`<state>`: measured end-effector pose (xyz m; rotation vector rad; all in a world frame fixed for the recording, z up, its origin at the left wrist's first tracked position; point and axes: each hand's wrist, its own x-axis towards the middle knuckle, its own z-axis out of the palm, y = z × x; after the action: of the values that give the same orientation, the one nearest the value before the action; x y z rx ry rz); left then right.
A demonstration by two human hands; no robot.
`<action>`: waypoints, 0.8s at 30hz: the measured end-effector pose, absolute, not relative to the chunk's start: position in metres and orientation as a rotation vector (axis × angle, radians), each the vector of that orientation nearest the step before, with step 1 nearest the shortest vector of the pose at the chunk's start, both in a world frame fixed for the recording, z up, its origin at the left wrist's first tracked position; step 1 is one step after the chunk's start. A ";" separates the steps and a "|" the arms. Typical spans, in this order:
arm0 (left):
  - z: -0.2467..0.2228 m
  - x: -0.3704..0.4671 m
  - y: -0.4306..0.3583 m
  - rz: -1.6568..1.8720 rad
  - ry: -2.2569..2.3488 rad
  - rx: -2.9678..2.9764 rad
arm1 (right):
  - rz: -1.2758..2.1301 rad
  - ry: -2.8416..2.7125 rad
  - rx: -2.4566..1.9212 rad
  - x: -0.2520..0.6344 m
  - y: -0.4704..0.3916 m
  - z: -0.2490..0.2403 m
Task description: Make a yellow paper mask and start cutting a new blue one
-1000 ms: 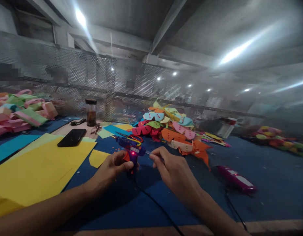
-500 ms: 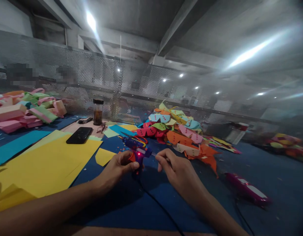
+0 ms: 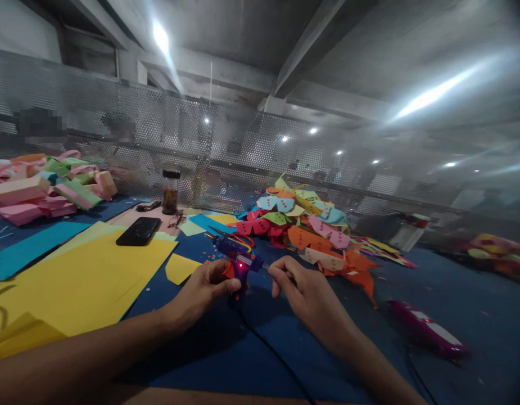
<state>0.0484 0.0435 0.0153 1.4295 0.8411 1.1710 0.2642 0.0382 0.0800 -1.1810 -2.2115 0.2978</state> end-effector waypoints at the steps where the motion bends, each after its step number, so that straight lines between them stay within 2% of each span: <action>1: 0.015 0.048 0.044 1.179 0.829 1.427 | 0.308 -2.208 -1.187 0.264 0.038 0.080; 16: 0.014 0.048 0.044 1.197 0.848 1.416 | 0.378 -2.190 -1.229 0.264 0.042 0.081; 20: 0.014 0.049 0.045 1.201 0.784 1.374 | 0.258 -2.221 -1.236 0.265 0.044 0.077; 24: 0.014 0.049 0.048 1.211 0.754 1.300 | -0.053 -2.263 -1.189 0.265 0.047 0.072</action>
<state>0.0492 0.0479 0.0143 1.3001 0.7538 1.2110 0.2650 0.0474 0.0719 -1.1889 -2.2626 -0.0529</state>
